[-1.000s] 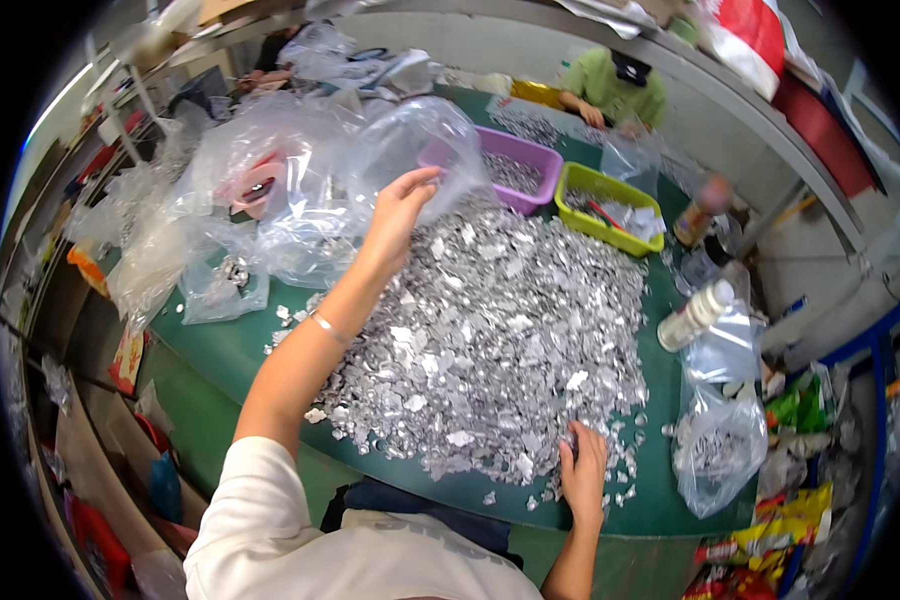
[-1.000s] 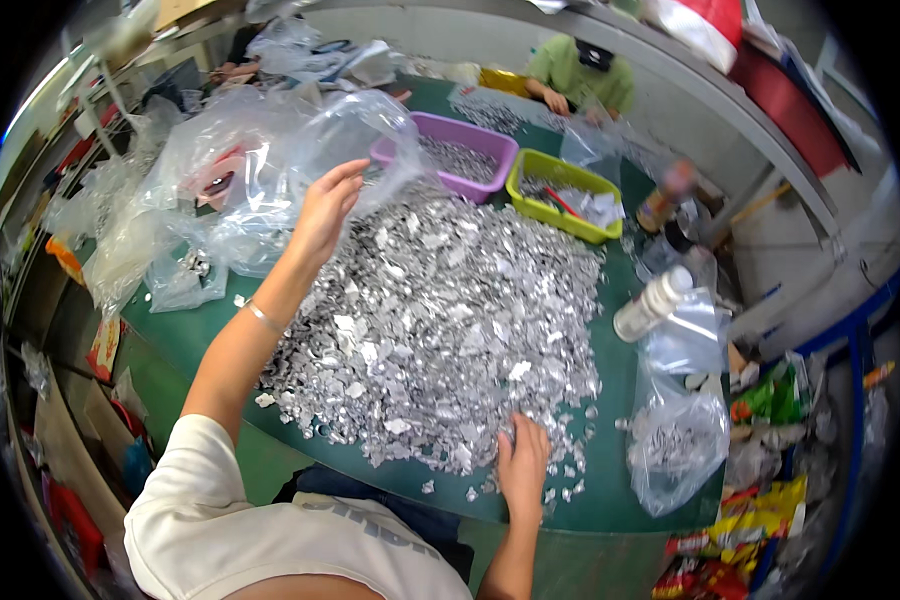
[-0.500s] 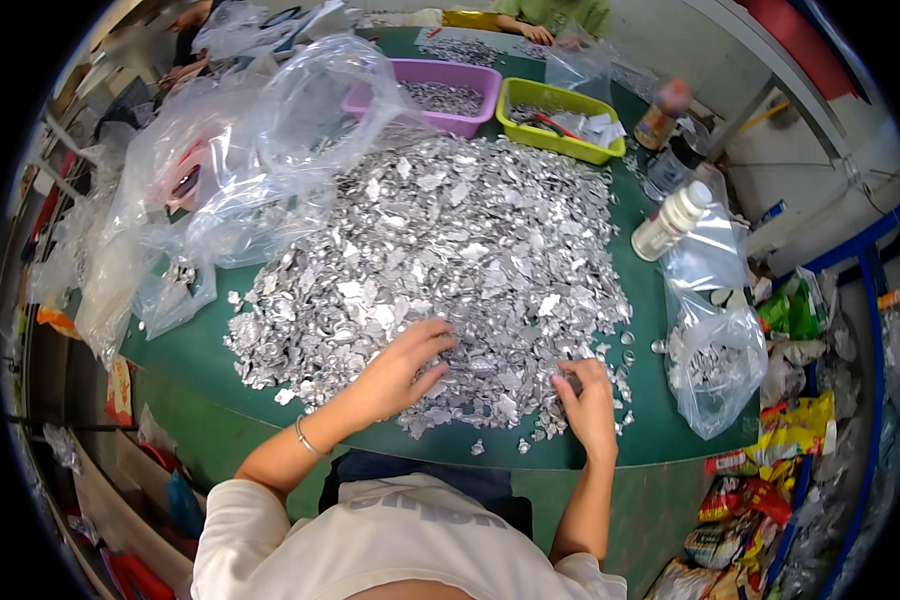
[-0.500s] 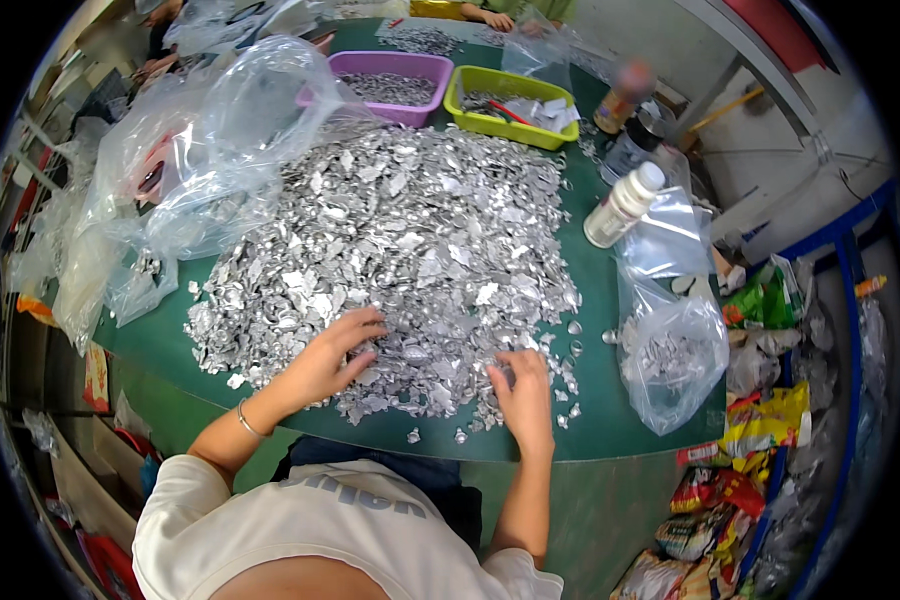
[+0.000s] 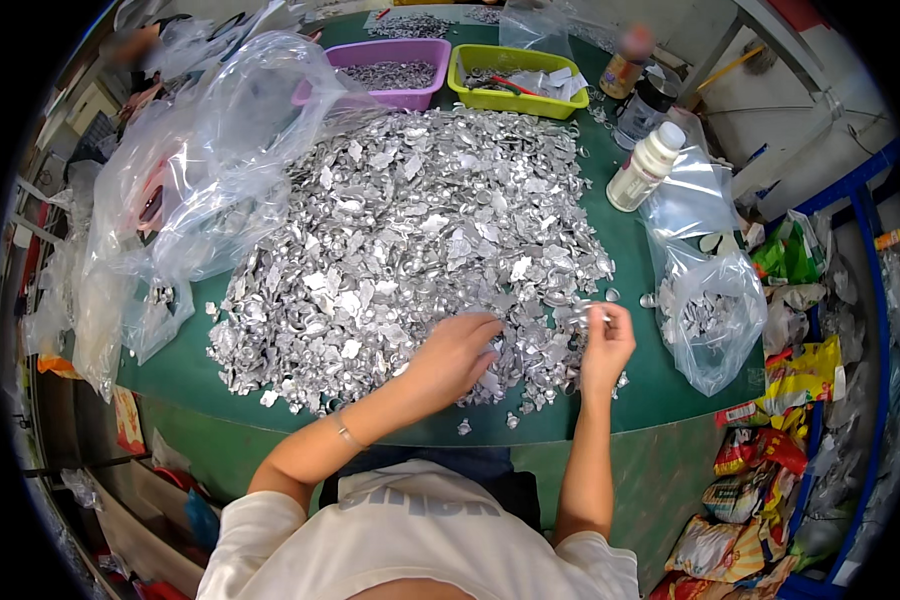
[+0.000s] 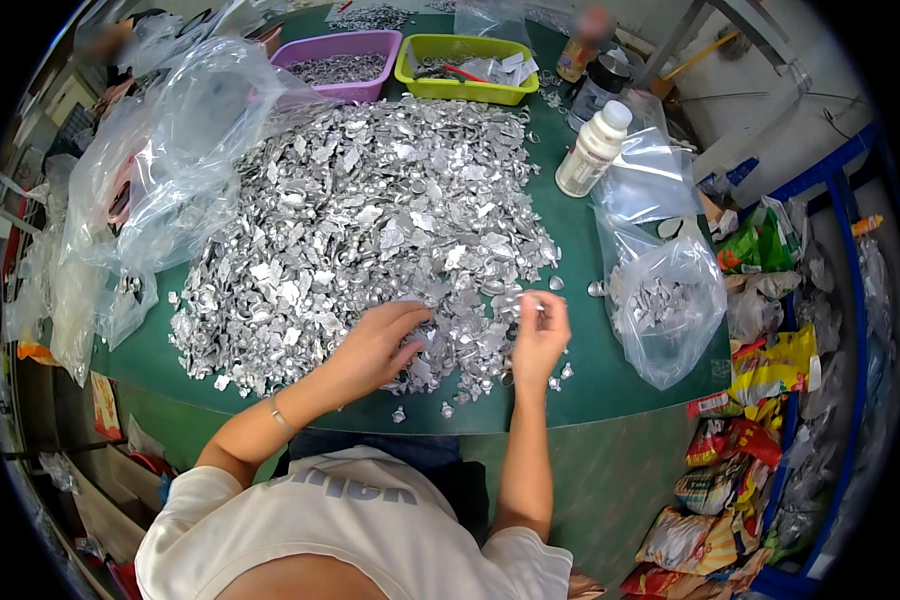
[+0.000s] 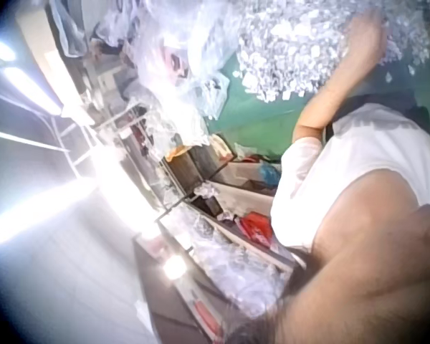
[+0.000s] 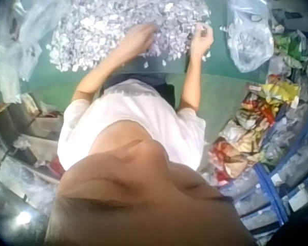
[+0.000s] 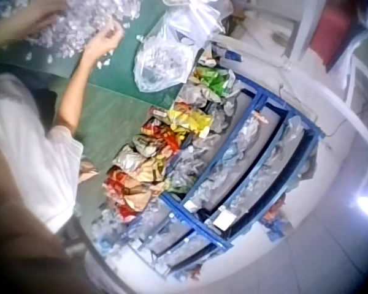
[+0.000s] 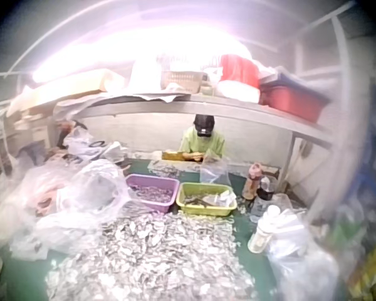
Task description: The person sorts through a large pile of small metal parts on a workbench by hand, picking up individual pieces and placing them into a plastic bag or into sorting bins.
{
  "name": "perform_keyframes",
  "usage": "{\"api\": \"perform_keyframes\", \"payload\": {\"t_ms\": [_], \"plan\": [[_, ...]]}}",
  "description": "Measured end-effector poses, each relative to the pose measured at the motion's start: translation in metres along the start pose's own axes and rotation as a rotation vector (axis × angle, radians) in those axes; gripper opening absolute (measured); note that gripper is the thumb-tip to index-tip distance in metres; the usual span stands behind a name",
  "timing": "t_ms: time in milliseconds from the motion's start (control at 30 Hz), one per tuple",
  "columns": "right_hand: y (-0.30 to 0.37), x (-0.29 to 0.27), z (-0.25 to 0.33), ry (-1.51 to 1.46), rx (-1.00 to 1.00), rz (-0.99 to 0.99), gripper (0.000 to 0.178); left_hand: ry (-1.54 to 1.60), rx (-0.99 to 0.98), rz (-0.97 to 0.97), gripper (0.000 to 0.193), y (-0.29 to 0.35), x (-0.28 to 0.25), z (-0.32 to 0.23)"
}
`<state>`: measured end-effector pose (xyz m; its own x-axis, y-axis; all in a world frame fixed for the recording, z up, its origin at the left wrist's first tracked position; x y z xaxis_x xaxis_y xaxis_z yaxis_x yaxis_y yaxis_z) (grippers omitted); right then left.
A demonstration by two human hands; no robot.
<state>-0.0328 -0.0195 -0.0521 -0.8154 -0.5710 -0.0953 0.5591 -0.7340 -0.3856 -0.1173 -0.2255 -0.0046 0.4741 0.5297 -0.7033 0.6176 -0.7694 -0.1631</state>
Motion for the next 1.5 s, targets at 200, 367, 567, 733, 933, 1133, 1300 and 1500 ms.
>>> {"api": "perform_keyframes", "payload": {"t_ms": [200,367,567,733,933,1133,1300,1500], "plan": [[0.020,0.005,-0.009,-0.721,0.540,-0.004,0.017,-0.385,0.054,0.090,0.032,-0.041,0.055,-0.025],[-0.006,0.011,0.009,0.237,0.184,0.334,0.019,-0.549,0.152,0.147,0.025,-0.044,0.076,-0.021],[-0.027,0.060,0.014,0.723,-0.253,0.503,0.037,-0.386,0.227,0.091,0.024,-0.047,0.066,-0.017],[-0.031,0.060,0.014,0.734,-0.207,0.489,0.034,-0.017,-0.017,-0.130,0.022,-0.055,0.026,0.009],[-0.027,0.051,0.020,0.618,-0.307,0.369,0.035,1.550,-0.643,0.113,0.022,-0.042,0.022,0.060],[-0.028,0.035,0.000,0.362,0.006,0.224,0.037,1.566,-0.803,-0.035,0.023,-0.026,0.017,0.096],[-0.020,0.023,-0.031,-0.509,0.499,0.162,0.045,0.940,-0.546,-0.148,0.022,-0.045,-0.036,0.082],[-0.004,0.051,-0.018,-1.486,0.824,0.036,0.035,0.012,-0.072,-0.313,0.028,-0.062,-0.059,0.057]]}}
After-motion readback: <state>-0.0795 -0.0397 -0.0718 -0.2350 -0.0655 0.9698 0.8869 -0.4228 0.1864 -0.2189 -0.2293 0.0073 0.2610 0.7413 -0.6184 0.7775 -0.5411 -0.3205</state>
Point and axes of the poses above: each hand's wrist, its own y-axis away from the middle knuckle, its own x-axis out of the palm, z = x × y, the point moved 9 cm from there along -y, towards the middle knuckle, and after that the axes turned 9 degrees about -x, right-handed, at the moved point
